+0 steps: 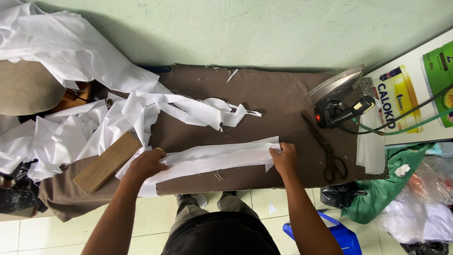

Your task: The person irons pieces of white fabric on a padded table, uses a wooden block to press down on the seams, and cuts along the edges of the fabric with scissors.

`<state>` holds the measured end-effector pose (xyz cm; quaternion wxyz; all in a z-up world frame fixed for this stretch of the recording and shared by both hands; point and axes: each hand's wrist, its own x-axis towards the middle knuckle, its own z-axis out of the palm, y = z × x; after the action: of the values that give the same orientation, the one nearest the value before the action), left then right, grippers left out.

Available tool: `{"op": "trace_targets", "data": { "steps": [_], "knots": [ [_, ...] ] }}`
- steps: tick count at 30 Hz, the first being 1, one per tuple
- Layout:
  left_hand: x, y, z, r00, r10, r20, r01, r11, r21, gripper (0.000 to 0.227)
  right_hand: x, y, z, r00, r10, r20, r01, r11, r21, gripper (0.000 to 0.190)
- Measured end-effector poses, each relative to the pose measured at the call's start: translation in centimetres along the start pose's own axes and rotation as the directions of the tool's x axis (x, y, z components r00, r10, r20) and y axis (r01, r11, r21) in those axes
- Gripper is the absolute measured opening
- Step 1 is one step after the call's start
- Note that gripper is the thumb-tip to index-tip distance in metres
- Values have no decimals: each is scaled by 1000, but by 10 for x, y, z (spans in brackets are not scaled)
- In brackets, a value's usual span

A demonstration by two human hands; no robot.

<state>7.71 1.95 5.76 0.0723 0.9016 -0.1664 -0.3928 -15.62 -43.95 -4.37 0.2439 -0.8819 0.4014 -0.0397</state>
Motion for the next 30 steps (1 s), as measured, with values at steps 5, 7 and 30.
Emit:
{"op": "trace_targets", "data": {
  "steps": [5,7,30],
  "knots": [
    [-4,9,19,995,1,-103,19,981,194,42,10,-25,-27,992,112,57,-119,985,127,65],
    [6,8,35,987,35,-159,11,960,280,39,19,-20,-25,982,164,92,-176,974,142,77],
    [21,148,30,692,676,254,-633,737,-238,39,-149,-105,-296,948,229,-223,-89,860,503,17]
  ]
}}
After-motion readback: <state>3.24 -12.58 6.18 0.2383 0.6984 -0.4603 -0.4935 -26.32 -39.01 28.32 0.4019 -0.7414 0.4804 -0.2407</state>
